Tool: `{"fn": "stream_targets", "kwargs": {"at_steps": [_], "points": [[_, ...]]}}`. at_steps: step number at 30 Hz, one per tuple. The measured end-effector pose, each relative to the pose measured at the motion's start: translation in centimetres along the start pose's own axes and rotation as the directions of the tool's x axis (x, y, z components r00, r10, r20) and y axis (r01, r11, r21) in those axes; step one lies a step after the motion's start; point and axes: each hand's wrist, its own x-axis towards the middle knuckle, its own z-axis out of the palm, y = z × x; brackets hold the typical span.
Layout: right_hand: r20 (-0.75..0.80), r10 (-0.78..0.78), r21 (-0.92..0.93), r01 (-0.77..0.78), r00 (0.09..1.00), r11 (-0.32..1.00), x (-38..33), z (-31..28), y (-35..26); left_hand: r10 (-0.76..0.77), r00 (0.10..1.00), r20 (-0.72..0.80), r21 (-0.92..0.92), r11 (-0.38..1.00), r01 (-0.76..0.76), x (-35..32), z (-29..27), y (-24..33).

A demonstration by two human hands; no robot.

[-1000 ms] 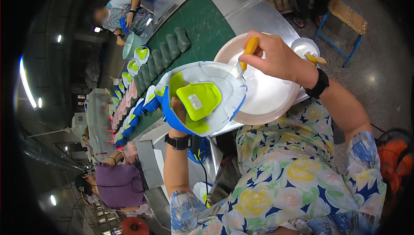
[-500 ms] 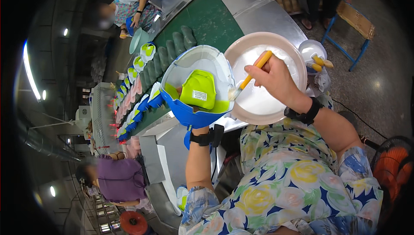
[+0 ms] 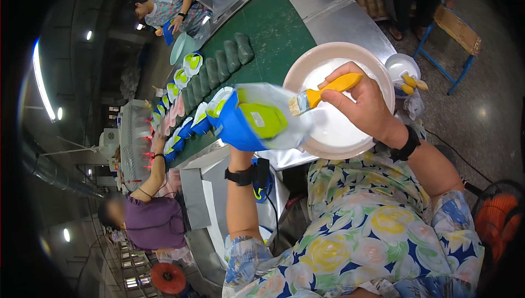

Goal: Applying white adhesive paste inside shoe uppers using a paintbrush along an assembly line.

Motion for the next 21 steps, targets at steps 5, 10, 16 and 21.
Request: {"fn": "stream_targets", "kwargs": {"at_steps": [5,10,16,21], "points": [[0.248,-0.222,0.013,0.226,0.943,0.974,0.1,0.2,-1.6,-0.211,0.687,0.696,-0.712,-0.077,0.698,-5.3,1.9,2.4],[0.333,-0.5,0.097,0.498,0.8,0.862,0.3,3.9,-2.1,-0.195,0.685,0.702,-0.709,-0.108,0.697,-7.5,3.4,4.6],[0.374,-0.31,-0.172,0.394,0.874,0.903,1.5,2.5,-0.8,-0.191,0.707,0.681,-0.732,-0.142,0.667,-7.4,4.2,5.5],[0.377,-0.02,-0.227,0.113,0.926,0.967,2.1,1.1,-0.6,-0.191,0.729,0.657,-0.754,-0.176,0.633,-6.9,3.3,5.2]]}}
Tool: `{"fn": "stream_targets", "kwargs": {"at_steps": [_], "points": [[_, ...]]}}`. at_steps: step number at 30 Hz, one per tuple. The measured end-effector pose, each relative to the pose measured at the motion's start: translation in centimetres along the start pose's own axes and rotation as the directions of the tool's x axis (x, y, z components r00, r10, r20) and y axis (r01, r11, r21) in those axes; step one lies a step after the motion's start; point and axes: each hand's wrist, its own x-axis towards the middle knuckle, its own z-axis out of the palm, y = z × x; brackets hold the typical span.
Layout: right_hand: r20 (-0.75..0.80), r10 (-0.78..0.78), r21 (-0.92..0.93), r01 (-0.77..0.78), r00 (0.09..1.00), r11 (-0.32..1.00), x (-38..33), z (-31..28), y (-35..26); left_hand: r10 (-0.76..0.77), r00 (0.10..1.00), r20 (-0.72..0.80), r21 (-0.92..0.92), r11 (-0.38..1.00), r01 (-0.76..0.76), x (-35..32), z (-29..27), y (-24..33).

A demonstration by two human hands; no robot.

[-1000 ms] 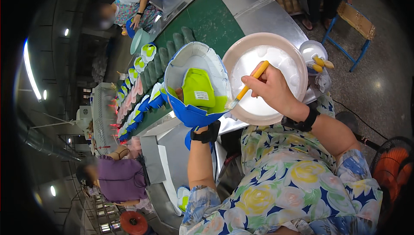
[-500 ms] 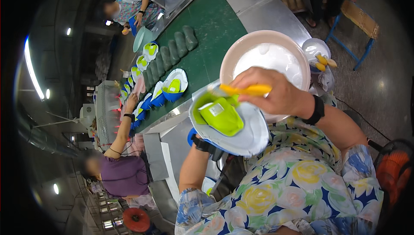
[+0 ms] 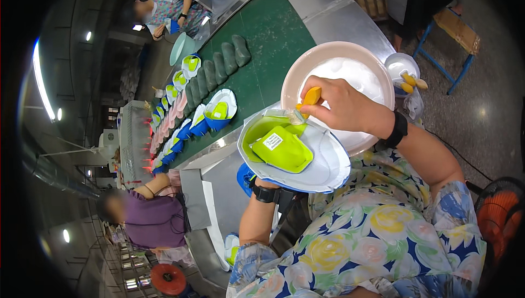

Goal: Applying white adhesive paste inside shoe uppers using a paintbrush along an assembly line.

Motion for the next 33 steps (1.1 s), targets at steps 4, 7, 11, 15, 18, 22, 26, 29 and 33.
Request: {"fn": "stream_targets", "kwargs": {"at_steps": [4,7,11,15,18,22,26,29,33], "points": [[0.078,0.078,-0.021,-0.077,0.994,0.997,-0.2,-1.1,0.0,0.033,0.999,-0.003,-0.036,0.999,-0.034,-0.4,0.2,0.5],[0.174,0.164,-0.085,-0.151,0.971,0.985,-0.2,-1.8,-0.7,0.066,0.998,-0.008,-0.064,0.996,-0.067,-1.0,-0.5,1.6],[-0.018,-0.398,-0.194,0.388,0.917,0.901,-0.8,-0.6,-1.3,0.091,0.996,0.0,-0.105,0.99,-0.091,-2.2,-0.5,2.2],[0.216,-0.453,-0.205,0.493,0.865,0.845,-2.6,0.7,-1.1,0.292,0.956,0.026,0.033,0.956,-0.292,-3.3,0.5,2.7],[0.348,-0.312,-0.261,0.411,0.884,0.873,-3.6,-1.2,-1.0,0.163,0.987,-0.017,-0.042,0.986,-0.163,-2.9,-1.8,2.7],[0.107,-0.404,-0.259,0.418,0.908,0.871,-1.7,-0.2,-2.8,-0.078,0.992,-0.096,-0.09,0.994,0.069,-3.1,-2.7,2.6],[-0.073,-0.194,-0.11,0.185,0.978,0.976,0.3,0.2,-1.4,-0.006,0.998,-0.061,-0.082,0.997,0.001,-1.8,-2.0,1.6],[-0.061,-0.022,-0.032,0.02,0.998,0.999,1.3,-0.7,-0.8,0.072,0.996,-0.049,0.022,0.997,-0.071,-1.8,-1.6,2.2],[0.082,0.321,-0.227,-0.296,0.943,0.928,1.3,-1.0,-0.8,0.161,0.963,-0.214,-0.076,0.98,-0.181,-2.5,-3.7,2.4]]}}
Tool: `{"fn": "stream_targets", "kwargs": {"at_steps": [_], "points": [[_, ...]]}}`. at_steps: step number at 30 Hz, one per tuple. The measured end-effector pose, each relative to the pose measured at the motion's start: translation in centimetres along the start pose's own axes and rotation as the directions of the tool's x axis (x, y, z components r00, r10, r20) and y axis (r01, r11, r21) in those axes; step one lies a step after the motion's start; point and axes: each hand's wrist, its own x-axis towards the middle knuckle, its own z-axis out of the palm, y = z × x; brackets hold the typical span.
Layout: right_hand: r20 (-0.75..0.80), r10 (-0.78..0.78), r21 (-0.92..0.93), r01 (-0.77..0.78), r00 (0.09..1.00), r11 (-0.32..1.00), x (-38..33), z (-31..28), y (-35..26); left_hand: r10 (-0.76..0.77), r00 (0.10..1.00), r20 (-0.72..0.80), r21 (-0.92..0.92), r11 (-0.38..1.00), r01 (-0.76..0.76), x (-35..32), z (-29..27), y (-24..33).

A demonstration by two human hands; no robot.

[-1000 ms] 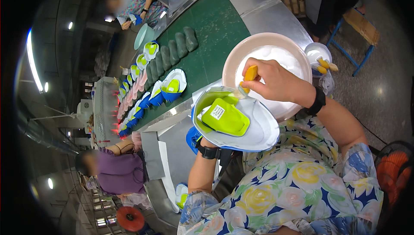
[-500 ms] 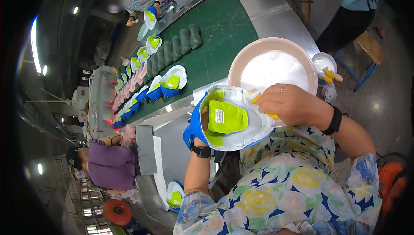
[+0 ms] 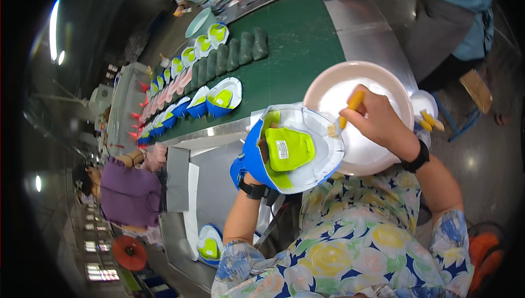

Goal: Applying white adhesive paste inside shoe uppers using a paintbrush along an assembly line.

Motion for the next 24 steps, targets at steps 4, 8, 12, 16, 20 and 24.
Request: {"fn": "stream_targets", "kwargs": {"at_steps": [4,8,12,16,20,24], "points": [[-0.178,0.027,0.241,0.017,0.984,0.97,-1.3,-0.4,2.5,0.071,0.997,0.04,-0.014,0.997,-0.071,4.0,-2.0,3.7],[-0.084,0.182,0.439,-0.128,0.98,0.89,-2.8,-1.3,2.7,0.201,0.961,-0.189,0.584,0.81,-0.055,8.0,-10.1,5.6],[-0.021,0.238,0.434,-0.205,0.971,0.877,-3.5,-1.3,3.7,0.179,0.931,-0.319,0.399,0.916,-0.04,14.1,-10.9,6.4],[-0.004,0.319,0.414,-0.289,0.948,0.863,-3.3,-1.7,4.4,0.285,0.873,-0.396,0.447,0.89,-0.088,19.9,-16.1,6.4],[-0.007,0.41,0.351,-0.381,0.912,0.855,-3.3,-1.9,4.7,0.499,0.571,-0.652,0.758,0.447,0.475,23.4,-22.1,6.2],[-0.059,0.507,0.387,-0.448,0.86,0.806,-3.2,-1.9,4.5,0.466,0.377,-0.801,0.554,0.336,0.762,23.4,-24.6,7.5]]}}
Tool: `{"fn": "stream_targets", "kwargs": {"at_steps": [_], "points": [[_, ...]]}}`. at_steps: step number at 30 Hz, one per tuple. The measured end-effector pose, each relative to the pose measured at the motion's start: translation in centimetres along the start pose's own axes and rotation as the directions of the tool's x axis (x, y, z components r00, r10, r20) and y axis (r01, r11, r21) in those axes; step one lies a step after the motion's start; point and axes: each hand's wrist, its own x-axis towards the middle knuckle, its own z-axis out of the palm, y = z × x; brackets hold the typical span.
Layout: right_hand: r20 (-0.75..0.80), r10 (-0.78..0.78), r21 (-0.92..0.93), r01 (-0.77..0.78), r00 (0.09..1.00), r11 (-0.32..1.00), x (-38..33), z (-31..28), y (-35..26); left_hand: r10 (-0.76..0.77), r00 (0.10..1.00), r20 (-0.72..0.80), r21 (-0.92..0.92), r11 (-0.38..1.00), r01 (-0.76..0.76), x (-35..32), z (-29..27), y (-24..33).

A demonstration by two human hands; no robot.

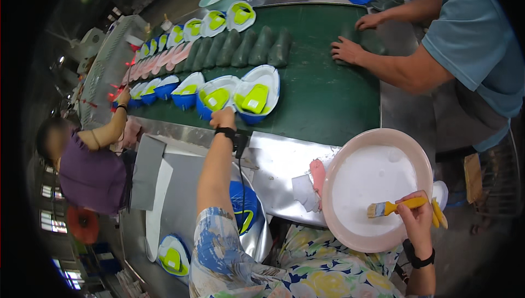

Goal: Applying white adhesive paste inside shoe uppers using a paintbrush along an assembly line.

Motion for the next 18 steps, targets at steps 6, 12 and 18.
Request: {"fn": "stream_targets", "kwargs": {"at_steps": [6,12,18], "points": [[0.049,-0.074,-0.191,0.082,0.996,0.978,0.3,0.1,-0.4,0.057,0.883,0.466,-0.826,0.387,0.41,3.6,0.4,-1.2],[0.054,-0.096,-0.191,0.104,0.994,0.976,-1.2,0.1,-1.1,0.124,0.897,0.425,-0.631,0.751,0.195,1.4,-2.9,1.2],[0.065,-0.061,-0.045,0.064,0.996,0.997,-1.1,-0.3,-1.3,0.432,0.752,0.497,-0.704,0.708,0.059,-5.8,-12.4,-0.5]]}}
